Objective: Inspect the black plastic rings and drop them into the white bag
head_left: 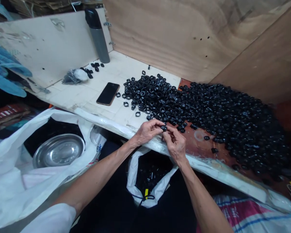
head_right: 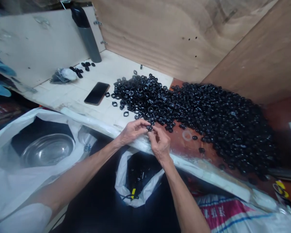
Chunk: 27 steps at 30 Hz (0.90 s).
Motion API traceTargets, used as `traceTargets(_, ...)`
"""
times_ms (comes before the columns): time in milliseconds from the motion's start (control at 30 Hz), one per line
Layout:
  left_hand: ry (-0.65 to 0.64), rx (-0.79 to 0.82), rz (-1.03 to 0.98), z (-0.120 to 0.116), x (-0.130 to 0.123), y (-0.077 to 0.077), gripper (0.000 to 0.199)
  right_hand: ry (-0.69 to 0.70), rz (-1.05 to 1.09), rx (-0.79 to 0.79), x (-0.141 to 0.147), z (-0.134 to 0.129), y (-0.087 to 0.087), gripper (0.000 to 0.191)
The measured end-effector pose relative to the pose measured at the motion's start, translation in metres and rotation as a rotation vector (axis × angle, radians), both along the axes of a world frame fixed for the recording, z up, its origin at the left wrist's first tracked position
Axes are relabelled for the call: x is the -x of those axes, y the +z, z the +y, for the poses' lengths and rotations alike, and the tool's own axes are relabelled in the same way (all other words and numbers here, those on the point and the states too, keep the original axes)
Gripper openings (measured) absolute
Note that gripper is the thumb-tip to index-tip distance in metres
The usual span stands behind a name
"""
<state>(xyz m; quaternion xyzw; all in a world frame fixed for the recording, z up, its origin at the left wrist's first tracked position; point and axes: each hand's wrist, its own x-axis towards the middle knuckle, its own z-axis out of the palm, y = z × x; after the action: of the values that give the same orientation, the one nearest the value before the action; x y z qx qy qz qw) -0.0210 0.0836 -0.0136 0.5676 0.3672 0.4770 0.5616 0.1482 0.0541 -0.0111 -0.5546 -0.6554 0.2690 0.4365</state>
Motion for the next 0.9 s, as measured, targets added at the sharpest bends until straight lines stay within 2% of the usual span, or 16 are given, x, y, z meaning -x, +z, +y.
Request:
traceTargets(33,-0.010,-0.001,-0.001,-0.0005,0.0003,0.0012,0.027,-0.008,-0.043,-0.008,-0.0001,-0.0004,0.0007,0.025)
traceTargets(133,-0.012,-0.020,0.028,-0.0014,0.0012,0.0044,0.027,-0.064,-0.082,-0.043,0.0006,-0.0009,0.0028,0.031)
traceTargets(233,0.006,-0.050,0.055,-0.0013,0.0014,0.0051,0.026,-0.031,-0.063,-0.078,0.0014,-0.0011,0.0043,0.023)
traceTargets(333,0.017,-0.060,0.057,-0.0008,0.0009,0.0032,0.025,-0.023,-0.101,-0.088,0.0013,-0.0009,0.0045,0.027)
traceTargets(433,0.025,-0.063,0.056,-0.0002,0.0005,0.0002,0.025,-0.012,-0.041,-0.095,0.0006,-0.0005,0.0034,0.018)
traceTargets(600,0.008,-0.058,0.049,-0.0003,0.0013,-0.0028,0.026,0.007,-0.045,-0.120,0.0000,0.0000,0.0006,0.014)
traceTargets(700,-0.017,-0.045,0.051,-0.0008,0.0016,-0.0023,0.026,0.026,-0.007,-0.132,-0.0001,0.0005,-0.0005,0.019)
traceTargets(833,-0.012,-0.019,0.081,-0.0010,0.0017,-0.0008,0.027,-0.042,0.007,-0.080,0.0005,0.0001,0.0003,0.016)
traceTargets(900,-0.014,-0.014,0.077,-0.0011,0.0018,-0.0001,0.027,-0.006,0.009,-0.105,0.0009,-0.0005,0.0010,0.016)
